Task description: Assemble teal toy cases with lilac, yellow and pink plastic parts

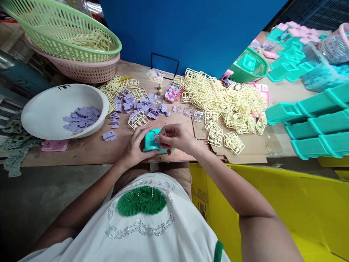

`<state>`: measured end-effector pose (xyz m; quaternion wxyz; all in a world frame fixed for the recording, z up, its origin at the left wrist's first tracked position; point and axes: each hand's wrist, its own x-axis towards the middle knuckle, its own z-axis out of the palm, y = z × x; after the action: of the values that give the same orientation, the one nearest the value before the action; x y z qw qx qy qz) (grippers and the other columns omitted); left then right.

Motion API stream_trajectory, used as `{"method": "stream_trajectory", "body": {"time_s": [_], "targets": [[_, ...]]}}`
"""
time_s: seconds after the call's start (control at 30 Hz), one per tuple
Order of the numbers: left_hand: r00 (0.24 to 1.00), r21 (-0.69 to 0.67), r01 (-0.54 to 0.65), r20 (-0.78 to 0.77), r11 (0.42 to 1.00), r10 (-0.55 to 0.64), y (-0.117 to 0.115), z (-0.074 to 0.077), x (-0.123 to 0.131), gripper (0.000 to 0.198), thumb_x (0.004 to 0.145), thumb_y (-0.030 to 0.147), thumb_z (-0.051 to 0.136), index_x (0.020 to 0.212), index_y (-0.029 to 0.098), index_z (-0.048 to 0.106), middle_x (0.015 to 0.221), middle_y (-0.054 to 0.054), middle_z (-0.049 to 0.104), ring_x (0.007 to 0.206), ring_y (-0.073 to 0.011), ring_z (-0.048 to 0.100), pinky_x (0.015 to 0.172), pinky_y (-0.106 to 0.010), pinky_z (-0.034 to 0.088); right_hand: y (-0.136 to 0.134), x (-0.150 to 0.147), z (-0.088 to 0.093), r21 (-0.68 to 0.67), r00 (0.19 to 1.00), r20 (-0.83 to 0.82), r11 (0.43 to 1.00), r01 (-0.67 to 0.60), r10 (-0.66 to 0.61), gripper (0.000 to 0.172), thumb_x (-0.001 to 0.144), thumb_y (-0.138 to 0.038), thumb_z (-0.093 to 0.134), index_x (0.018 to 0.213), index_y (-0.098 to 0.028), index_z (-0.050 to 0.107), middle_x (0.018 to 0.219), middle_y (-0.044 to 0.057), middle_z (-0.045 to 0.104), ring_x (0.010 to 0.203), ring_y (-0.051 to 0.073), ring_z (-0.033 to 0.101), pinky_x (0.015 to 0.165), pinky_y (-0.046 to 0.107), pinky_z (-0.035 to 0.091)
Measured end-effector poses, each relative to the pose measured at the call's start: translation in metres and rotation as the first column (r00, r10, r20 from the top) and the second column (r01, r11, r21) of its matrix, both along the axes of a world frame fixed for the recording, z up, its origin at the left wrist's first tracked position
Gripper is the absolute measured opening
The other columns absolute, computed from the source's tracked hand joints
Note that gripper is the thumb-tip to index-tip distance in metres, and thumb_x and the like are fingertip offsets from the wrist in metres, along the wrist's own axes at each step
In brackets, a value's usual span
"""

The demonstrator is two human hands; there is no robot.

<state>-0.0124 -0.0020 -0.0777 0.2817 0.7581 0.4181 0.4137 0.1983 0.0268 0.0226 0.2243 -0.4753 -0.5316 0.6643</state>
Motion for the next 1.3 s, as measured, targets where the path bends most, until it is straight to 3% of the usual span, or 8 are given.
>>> {"method": "stream_trajectory", "body": {"time_s": [0.17,0.27,0.4,0.6,0.83,1.17,1.3], "targets": [[0.990,0.022,-0.135,0.035,0.991,0.135,-0.009,-0.013,0.020,0.094,0.078,0.046,0.091,0.155,0.024,0.040,0.147,-0.017,0.056,0.141,-0.0341,0.057,0.116,-0.048,0.051,0.005,-0.005,0.004,0.067,0.984,0.174,0.996,-0.052,0.040,0.054,0.067,-0.063,0.091,0.069,-0.018,0.061,0.056,-0.001,0.064,0.042,0.010,0.053,0.038,0.024,0.046],[0.977,0.036,-0.207,0.059,0.978,0.205,-0.010,-0.019,0.027,0.095,0.076,0.042,0.093,0.152,0.023,0.038,0.145,-0.017,0.058,0.140,-0.0344,0.058,0.116,-0.049,0.051,0.007,-0.007,0.008,0.225,0.937,0.345,0.964,-0.139,0.054,0.041,0.082,-0.053,0.079,0.070,-0.018,0.062,0.057,-0.001,0.062,0.046,0.010,0.052,0.044,0.023,0.041],[0.965,-0.005,-0.245,0.098,0.970,0.244,-0.008,-0.025,0.030,0.089,0.073,0.039,0.093,0.142,0.022,0.041,0.135,-0.015,0.064,0.126,-0.0317,0.066,0.105,-0.046,0.057,0.006,-0.009,0.016,0.467,0.831,0.557,0.834,-0.294,-0.019,0.019,0.089,-0.028,0.069,0.074,-0.017,0.068,0.072,0.002,0.065,0.065,0.013,0.057,0.060,0.026,0.041],[0.961,-0.008,-0.237,0.145,0.971,0.236,-0.006,-0.029,0.031,0.085,0.072,0.036,0.092,0.138,0.023,0.042,0.132,-0.014,0.065,0.121,-0.0314,0.068,0.100,-0.044,0.058,0.005,-0.011,0.019,0.600,0.715,0.680,0.685,-0.414,-0.164,0.016,0.094,-0.026,0.067,0.081,-0.018,0.073,0.084,0.009,0.069,0.087,0.023,0.058,0.078,0.034,0.044],[0.953,-0.002,-0.268,0.145,0.963,0.266,-0.007,-0.036,0.034,0.090,0.069,0.035,0.093,0.140,0.023,0.040,0.131,-0.014,0.064,0.121,-0.0332,0.067,0.101,-0.046,0.056,0.018,-0.018,0.009,0.473,0.649,0.755,0.765,-0.437,-0.096,0.013,0.090,-0.027,0.069,0.083,-0.017,0.075,0.082,0.007,0.070,0.089,0.022,0.058,0.077,0.031,0.042],[0.957,-0.008,-0.233,0.178,0.972,0.230,-0.006,-0.037,0.033,0.092,0.067,0.030,0.094,0.141,0.023,0.040,0.133,-0.014,0.063,0.122,-0.0333,0.067,0.103,-0.047,0.056,0.023,-0.024,0.002,0.412,0.590,0.803,0.793,-0.448,-0.083,0.014,0.089,-0.026,0.070,0.081,-0.016,0.075,0.082,0.007,0.073,0.086,0.020,0.059,0.075,0.029,0.043],[0.956,-0.013,-0.236,0.175,0.972,0.234,-0.007,-0.035,0.033,0.088,0.068,0.029,0.093,0.138,0.022,0.041,0.131,-0.014,0.064,0.118,-0.0324,0.068,0.099,-0.045,0.057,0.020,-0.029,0.004,0.398,0.531,0.842,0.776,-0.489,-0.097,0.012,0.088,-0.023,0.069,0.081,-0.015,0.075,0.082,0.007,0.073,0.086,0.021,0.058,0.079,0.030,0.043]]}}
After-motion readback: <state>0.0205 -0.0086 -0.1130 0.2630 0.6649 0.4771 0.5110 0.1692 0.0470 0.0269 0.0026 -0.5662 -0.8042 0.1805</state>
